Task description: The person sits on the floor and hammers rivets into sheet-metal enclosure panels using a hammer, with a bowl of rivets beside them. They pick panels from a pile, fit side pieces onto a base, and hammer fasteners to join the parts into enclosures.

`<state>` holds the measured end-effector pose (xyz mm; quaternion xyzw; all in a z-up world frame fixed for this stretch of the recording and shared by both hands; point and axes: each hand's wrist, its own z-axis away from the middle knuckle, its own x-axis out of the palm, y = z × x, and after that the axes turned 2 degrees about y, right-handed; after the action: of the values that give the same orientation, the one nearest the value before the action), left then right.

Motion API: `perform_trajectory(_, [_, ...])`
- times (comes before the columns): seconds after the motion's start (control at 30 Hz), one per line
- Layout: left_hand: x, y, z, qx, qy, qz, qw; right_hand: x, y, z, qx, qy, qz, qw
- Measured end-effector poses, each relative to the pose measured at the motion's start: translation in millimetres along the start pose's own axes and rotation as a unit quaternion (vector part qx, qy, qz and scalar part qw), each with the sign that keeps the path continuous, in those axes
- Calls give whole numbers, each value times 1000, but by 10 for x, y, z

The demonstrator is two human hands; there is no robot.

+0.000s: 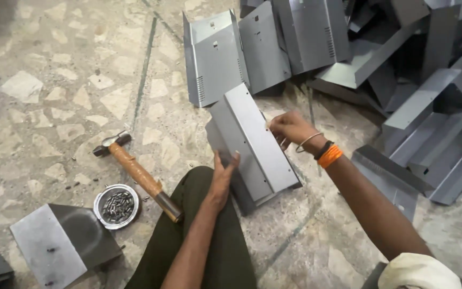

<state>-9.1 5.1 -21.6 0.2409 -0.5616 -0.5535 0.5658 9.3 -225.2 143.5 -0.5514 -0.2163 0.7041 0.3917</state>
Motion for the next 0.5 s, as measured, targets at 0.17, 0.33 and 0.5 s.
perform_trajectory(0.17, [86, 188, 85, -28, 12, -7, 1000, -162, -172, -764, 39, 98, -11, 994])
perform_trajectory(0.33, [105, -120, -94, 36, 73, -51, 995, 30, 323, -2300, -84, 143, 6, 986])
perform_trajectory(0.5, [126, -28, -47, 60, 76, -79, 992, 169, 18, -2876, 20, 164, 200, 966])
